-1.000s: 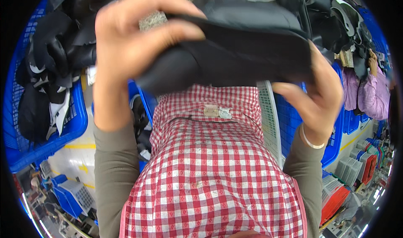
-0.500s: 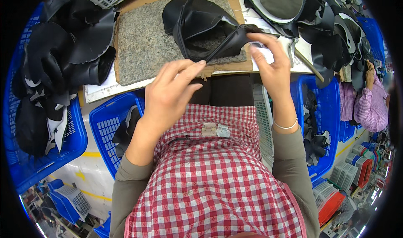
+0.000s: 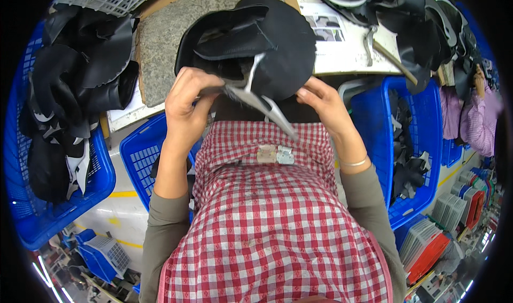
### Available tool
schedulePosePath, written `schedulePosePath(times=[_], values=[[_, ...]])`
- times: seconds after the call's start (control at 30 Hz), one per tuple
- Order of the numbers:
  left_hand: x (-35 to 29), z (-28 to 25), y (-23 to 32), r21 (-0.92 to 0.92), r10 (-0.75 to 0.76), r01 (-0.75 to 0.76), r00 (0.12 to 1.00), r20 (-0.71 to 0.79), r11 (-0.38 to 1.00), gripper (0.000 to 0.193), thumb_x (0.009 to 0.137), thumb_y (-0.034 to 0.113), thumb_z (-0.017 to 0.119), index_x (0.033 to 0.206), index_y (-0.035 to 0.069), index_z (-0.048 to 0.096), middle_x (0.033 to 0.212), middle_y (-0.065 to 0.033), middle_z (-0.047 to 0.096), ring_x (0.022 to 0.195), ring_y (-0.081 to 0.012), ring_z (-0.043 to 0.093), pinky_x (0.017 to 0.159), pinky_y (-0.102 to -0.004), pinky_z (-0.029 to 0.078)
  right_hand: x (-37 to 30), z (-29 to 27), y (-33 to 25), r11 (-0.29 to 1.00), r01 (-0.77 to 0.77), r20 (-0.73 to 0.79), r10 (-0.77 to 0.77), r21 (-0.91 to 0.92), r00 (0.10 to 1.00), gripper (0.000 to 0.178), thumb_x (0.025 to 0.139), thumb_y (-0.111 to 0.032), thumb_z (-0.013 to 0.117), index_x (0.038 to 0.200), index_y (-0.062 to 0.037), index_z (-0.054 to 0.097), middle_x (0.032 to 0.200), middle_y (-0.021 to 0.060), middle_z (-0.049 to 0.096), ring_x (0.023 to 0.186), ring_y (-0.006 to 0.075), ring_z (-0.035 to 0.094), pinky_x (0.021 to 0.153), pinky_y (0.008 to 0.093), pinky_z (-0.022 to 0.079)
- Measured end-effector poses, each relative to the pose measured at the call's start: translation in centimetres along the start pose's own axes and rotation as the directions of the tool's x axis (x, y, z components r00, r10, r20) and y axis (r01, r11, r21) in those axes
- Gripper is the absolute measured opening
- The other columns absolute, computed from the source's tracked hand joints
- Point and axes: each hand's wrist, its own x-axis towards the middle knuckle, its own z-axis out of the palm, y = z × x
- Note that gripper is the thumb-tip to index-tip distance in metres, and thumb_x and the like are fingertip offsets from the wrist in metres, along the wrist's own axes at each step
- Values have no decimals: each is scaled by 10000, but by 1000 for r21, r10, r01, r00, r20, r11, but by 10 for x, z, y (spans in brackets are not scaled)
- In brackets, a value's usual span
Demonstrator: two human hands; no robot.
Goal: The person repeatedly picks black shoe uppers from a blue bin, aligns and folds the edges by hand, and places them back on the table or into the bin. The hands manipulate the flexible material to shape the uppers without using tools.
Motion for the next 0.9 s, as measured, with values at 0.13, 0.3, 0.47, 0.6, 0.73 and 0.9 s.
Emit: schedulePosePath(times=[0.13, 0.3, 0.47, 0.6, 0.73, 0.9], values=[[-23, -5, 22, -113, -343, 350, 936, 73, 930, 305, 810, -173, 680, 1055, 3, 726, 1025, -75, 644, 922, -164, 674, 758, -269, 571, 7, 12, 12, 877, -88, 299, -65, 472, 952, 254, 946, -48, 674, 1192, 11, 643, 1020, 81, 703, 1008, 180, 688, 909, 331, 555], [-12, -8, 36, -238, -411, 394, 911, -24, 888, 291, 860, -126, 711, 1102, 33, 741, 1039, -53, 627, 918, -123, 669, 756, -243, 577, -1, 29, -4, 568, -246, 265, 50, 786, 963, 265, 954, -96, 661, 1185, 33, 644, 1044, 130, 729, 1031, 241, 725, 950, 370, 595], [-10, -12, 35, -32, -192, 196, 977, 96, 980, 414, 746, -114, 750, 1104, 95, 763, 963, -34, 591, 924, -185, 587, 775, -299, 511, -27, 44, -13, 739, -333, 393, 100, 585, 914, 239, 960, -205, 754, 1142, -55, 710, 981, 15, 685, 875, 131, 633, 786, 276, 519], [-8, -3, 46, 136, -116, 93, 978, 172, 986, 350, 712, -86, 761, 1010, 96, 734, 907, -55, 580, 908, -260, 565, 764, -372, 486, -20, 58, -15, 915, -16, 195, -69, 404, 978, 352, 906, -143, 824, 1223, -69, 690, 1063, 2, 689, 935, 87, 628, 807, 257, 510], [-5, 9, 49, 278, -69, 30, 989, 131, 960, 299, 732, -64, 764, 982, 88, 701, 914, -64, 594, 887, -269, 590, 728, -370, 506, -14, 64, -25, 906, -24, 45, 6, 422, 999, 314, 909, -116, 811, 1196, -76, 691, 1066, 0, 698, 925, 76, 641, 756, 239, 505], [-11, -17, 28, 91, -417, 422, 906, -74, 902, 215, 752, -106, 733, 936, -1, 693, 970, -108, 651, 917, -238, 640, 801, -323, 515, -27, 35, -35, 483, -115, 199, -125, 868, 972, 245, 1004, -229, 712, 1178, -68, 650, 974, -10, 615, 716, 74, 428, 611, 219, 343]])
